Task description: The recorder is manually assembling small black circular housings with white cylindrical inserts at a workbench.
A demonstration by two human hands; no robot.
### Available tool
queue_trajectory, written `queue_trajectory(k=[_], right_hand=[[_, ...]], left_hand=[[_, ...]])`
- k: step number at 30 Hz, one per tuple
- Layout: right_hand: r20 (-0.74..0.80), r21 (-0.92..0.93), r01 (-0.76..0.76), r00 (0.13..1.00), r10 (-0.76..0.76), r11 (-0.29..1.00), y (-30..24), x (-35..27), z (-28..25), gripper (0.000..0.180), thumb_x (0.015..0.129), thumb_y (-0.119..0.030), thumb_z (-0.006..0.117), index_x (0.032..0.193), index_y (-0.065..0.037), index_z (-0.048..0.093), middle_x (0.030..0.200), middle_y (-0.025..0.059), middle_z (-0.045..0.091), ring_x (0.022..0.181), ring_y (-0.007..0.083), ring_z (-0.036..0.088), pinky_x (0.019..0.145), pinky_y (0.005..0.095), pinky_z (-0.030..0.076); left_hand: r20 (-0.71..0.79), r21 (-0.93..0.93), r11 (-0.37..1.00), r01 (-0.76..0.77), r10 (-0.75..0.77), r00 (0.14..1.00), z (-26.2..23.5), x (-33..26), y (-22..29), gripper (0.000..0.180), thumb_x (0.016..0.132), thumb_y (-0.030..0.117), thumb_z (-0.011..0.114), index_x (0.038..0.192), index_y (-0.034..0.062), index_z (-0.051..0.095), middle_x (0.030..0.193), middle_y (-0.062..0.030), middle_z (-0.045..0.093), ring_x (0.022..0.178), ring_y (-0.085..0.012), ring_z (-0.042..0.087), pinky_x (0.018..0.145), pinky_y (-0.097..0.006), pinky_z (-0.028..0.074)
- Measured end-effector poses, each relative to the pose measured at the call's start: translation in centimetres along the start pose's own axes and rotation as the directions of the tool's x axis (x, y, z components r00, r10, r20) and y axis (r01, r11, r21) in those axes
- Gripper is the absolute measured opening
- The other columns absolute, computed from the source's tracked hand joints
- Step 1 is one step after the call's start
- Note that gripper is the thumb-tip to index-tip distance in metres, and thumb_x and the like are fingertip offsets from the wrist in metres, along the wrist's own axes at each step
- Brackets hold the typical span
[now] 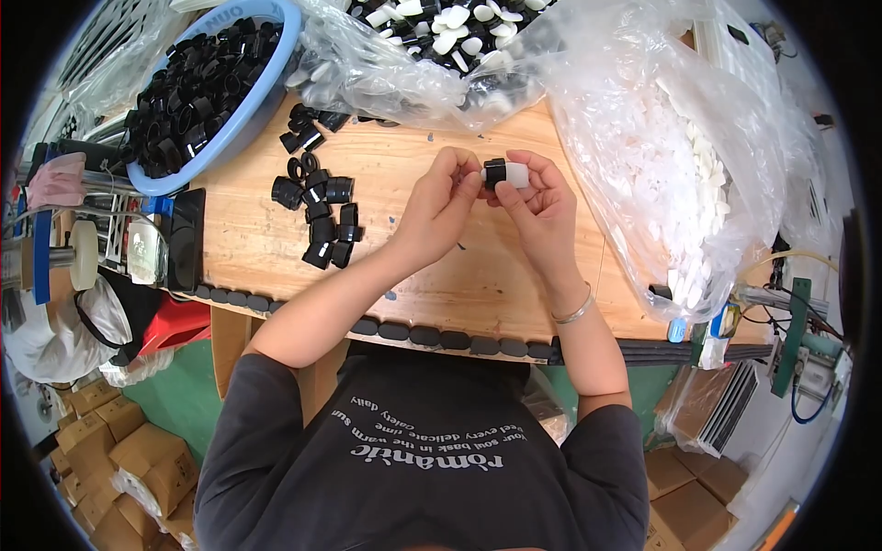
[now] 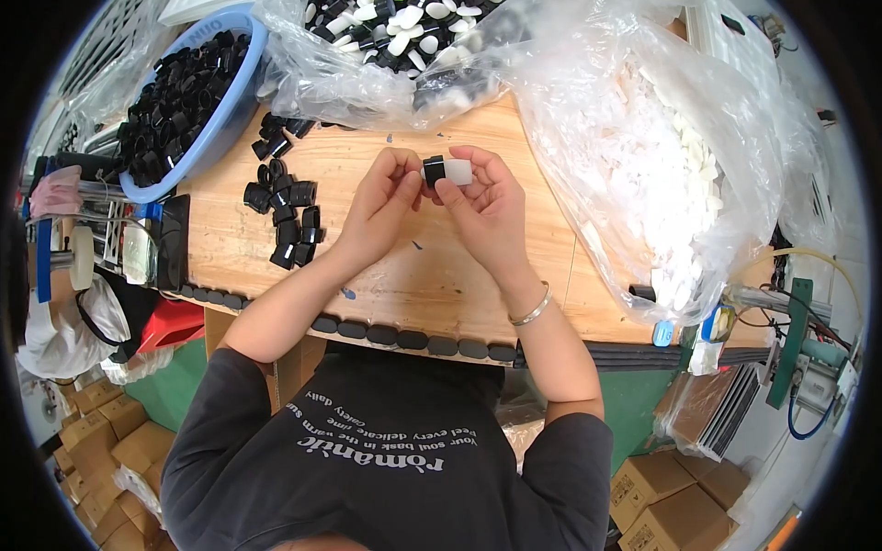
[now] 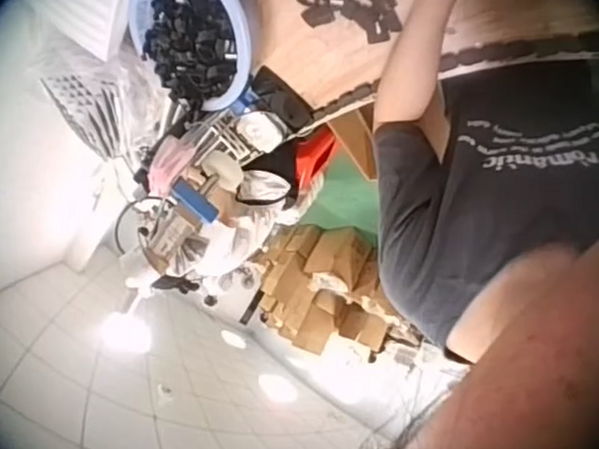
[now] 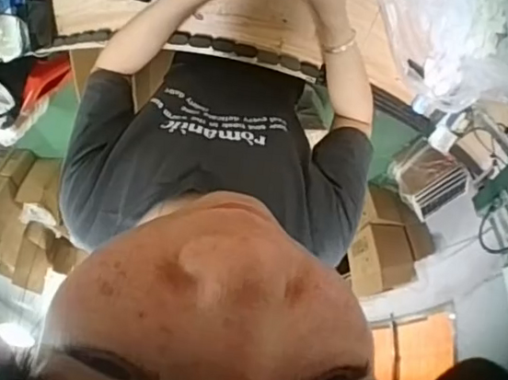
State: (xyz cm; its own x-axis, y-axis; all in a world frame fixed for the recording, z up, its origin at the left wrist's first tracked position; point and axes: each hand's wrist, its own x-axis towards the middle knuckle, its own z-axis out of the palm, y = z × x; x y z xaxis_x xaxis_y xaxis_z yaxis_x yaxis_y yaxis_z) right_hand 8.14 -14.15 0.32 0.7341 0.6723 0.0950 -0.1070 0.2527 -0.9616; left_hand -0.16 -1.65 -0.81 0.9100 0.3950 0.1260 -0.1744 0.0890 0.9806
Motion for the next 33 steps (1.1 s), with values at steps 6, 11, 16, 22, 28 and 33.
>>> queue_trajectory(k=[6, 11, 16, 22, 28, 33], right_hand=[[0.014, -0.032, 0.011, 1.0, -0.011, 0.999, -0.2, -0.1, 0.1, 0.034, 0.088, 0.001, 0.059, 0.121, 0.004, 0.05, 0.103, 0.0106, 0.064, 0.088, 0.0145, 0.065, 0.079, 0.0256, 0.054], [-0.018, 0.001, -0.001, 1.0, 0.001, 1.0, -0.1, -0.2, 0.3, 0.032, 0.088, 0.001, 0.059, 0.119, 0.004, 0.05, 0.102, 0.0112, 0.064, 0.087, 0.0154, 0.065, 0.08, 0.0256, 0.054], [-0.102, 0.064, 0.032, 0.994, -0.025, 0.997, -0.3, -0.1, 0.5, 0.036, 0.088, 0.002, 0.059, 0.121, 0.002, 0.044, 0.104, 0.0127, 0.063, 0.088, 0.0179, 0.065, 0.08, 0.0275, 0.054], [-0.001, -0.076, 0.113, 0.994, -0.113, 0.991, -0.5, -0.3, -0.1, 0.05, 0.086, 0.006, 0.06, 0.126, -0.002, 0.032, 0.105, 0.0135, 0.061, 0.09, 0.0182, 0.065, 0.08, 0.0286, 0.054], [0.064, 0.02, 0.001, 0.998, -0.002, 1.0, -1.5, -0.3, -0.5, 0.042, 0.087, 0.001, 0.061, 0.125, 0.002, 0.043, 0.103, 0.0106, 0.063, 0.086, 0.0153, 0.064, 0.077, 0.0247, 0.053], [0.053, -0.014, -0.097, 0.994, 0.098, 0.995, -1.8, -0.5, -0.5, 0.024, 0.086, -0.002, 0.065, 0.108, 0.004, 0.059, 0.091, 0.0059, 0.066, 0.08, 0.0106, 0.063, 0.072, 0.0225, 0.052]], left_hand=[[0.032, 0.069, 0.998, -0.005, 0.003, 0.999, -0.3, 0.0, 0.6, 0.003, 0.095, 0.002, 0.045, 0.093, -0.0002, 0.046, 0.083, -0.0077, 0.059, 0.079, -0.0117, 0.06, 0.072, -0.024, 0.047], [0.037, 0.057, 0.998, -0.04, 0.038, 0.999, -0.1, -0.2, 0.1, 0.004, 0.097, 0.005, 0.045, 0.097, 0.0017, 0.047, 0.086, -0.0052, 0.058, 0.079, -0.009, 0.054, 0.071, -0.023, 0.044], [0.019, 0.121, 0.992, -0.015, 0.013, 1.0, -0.2, -0.3, -0.3, 0.007, 0.098, 0.009, 0.045, 0.102, 0.0037, 0.047, 0.09, -0.0032, 0.057, 0.081, -0.0067, 0.05, 0.071, -0.021, 0.04], [0.077, 0.048, 0.999, 0.013, -0.016, 0.997, -0.6, 0.1, 0.5, 0.005, 0.094, 0.005, 0.052, 0.094, 0.0002, 0.05, 0.085, -0.0036, 0.056, 0.08, -0.0094, 0.055, 0.073, -0.024, 0.044], [0.111, 0.005, 0.994, -0.106, 0.105, 0.988, -0.6, 0.4, 0.5, 0.003, 0.091, 0.001, 0.054, 0.092, -0.0001, 0.051, 0.083, -0.0043, 0.055, 0.078, -0.0108, 0.055, 0.072, -0.024, 0.044], [0.148, 0.341, 0.906, -0.251, 0.211, 0.966, -0.9, 0.2, -0.1, 0.006, 0.087, -0.003, 0.053, 0.09, 0.0012, 0.048, 0.078, -0.0115, 0.051, 0.067, -0.0217, 0.052, 0.064, -0.03, 0.043]])
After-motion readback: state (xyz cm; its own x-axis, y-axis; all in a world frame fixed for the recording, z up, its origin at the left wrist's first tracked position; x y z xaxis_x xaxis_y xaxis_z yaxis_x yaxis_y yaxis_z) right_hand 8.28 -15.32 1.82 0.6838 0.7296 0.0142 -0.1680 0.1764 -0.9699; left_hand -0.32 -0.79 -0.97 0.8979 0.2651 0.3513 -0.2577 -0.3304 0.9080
